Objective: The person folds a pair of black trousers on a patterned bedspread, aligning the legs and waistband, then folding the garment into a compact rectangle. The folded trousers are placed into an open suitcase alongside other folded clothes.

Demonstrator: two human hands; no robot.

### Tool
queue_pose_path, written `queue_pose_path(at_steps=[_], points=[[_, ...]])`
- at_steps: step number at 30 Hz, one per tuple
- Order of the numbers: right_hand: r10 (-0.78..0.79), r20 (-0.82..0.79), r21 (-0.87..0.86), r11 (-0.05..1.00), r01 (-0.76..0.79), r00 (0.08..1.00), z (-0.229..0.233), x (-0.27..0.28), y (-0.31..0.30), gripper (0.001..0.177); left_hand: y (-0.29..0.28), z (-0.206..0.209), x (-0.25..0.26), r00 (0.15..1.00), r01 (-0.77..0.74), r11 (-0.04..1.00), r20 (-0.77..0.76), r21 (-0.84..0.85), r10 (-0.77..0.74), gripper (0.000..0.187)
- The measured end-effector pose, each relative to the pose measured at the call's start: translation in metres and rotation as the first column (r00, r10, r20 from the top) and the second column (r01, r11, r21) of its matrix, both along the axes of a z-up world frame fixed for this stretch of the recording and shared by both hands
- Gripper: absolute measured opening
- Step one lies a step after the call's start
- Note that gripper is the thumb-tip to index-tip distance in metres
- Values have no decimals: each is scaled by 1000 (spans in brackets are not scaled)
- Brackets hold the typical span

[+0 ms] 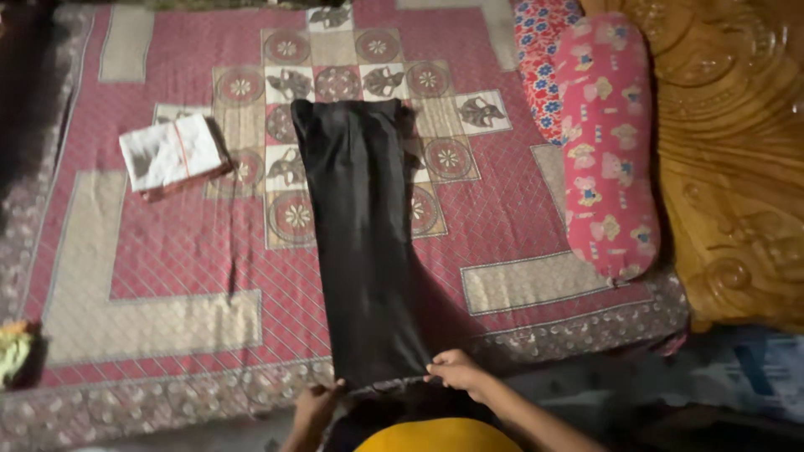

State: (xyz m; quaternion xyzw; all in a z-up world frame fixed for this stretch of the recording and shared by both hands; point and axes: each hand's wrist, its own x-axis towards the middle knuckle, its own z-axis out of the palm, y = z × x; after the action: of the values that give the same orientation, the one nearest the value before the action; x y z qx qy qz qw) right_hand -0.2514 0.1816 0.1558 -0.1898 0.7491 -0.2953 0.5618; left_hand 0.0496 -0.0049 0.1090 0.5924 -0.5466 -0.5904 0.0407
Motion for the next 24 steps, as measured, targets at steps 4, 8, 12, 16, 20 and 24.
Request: queue_pose_path(at_steps=[4,8,12,16,20,24], points=[[67,12,18,998,-67,998,-10,-8,9,20,31,-4,-7,921,-353,867,-30,352,387,49],[77,13,19,997,-77,997,-23,-9,11,19,53,-12,-20,960,-281,947,-23,-155,281,49],[142,50,71,987,-145,989,-27,-12,10,19,68,-23,-25,912,-408,891,-49,-198,407,43],[169,53,138,975,-175,984,-21,-12,6,17,79,-27,-24,861,-503,864,-75,16,503,43],[222,60,199,953,-230,973,-35,-11,3,17,85,-39,-16,877,-478,863,-147,-167,457,44],[255,63,154,953,-262,965,-55,-6,4,28,90,-60,-12,918,-338,914,138,-222,373,47]])
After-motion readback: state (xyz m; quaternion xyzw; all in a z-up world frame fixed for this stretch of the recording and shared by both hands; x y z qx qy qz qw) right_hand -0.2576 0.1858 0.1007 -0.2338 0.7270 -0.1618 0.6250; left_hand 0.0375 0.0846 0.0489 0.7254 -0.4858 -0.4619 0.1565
